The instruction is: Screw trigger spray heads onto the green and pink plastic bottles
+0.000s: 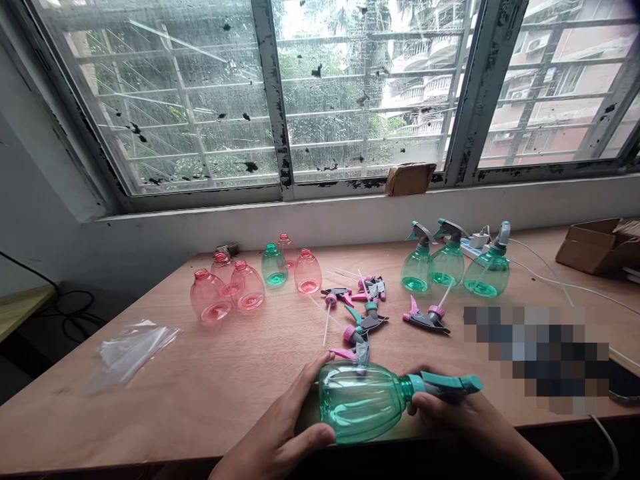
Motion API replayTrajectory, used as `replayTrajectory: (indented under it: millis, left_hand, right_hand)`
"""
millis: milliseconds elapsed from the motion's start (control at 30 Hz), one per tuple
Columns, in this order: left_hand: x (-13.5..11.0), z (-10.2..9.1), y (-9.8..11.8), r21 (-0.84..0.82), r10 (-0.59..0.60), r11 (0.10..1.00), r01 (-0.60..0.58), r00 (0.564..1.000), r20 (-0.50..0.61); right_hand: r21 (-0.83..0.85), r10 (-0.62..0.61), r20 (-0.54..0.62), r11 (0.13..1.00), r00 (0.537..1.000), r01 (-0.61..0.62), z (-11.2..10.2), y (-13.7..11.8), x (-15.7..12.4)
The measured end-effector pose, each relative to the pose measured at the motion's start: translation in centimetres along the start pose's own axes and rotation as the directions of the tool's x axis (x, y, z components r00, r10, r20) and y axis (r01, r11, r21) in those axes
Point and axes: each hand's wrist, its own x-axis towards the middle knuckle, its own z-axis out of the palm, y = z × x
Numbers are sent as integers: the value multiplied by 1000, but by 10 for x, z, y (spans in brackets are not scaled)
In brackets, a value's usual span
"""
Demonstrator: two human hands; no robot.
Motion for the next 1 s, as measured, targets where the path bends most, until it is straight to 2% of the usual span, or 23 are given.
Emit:
replayTrajectory:
  millis: [700, 1000]
  left_hand:
    - [1, 1, -9, -75, 1, 997, -2, 1000, -13]
    - [1, 0, -6, -48, -1, 999, 0, 1000, -19]
  right_hand:
    - [12, 3, 15, 1000, 1000, -3, 0, 1, 1]
    - [16, 13, 15, 1000, 1000, -13, 0, 2, 1]
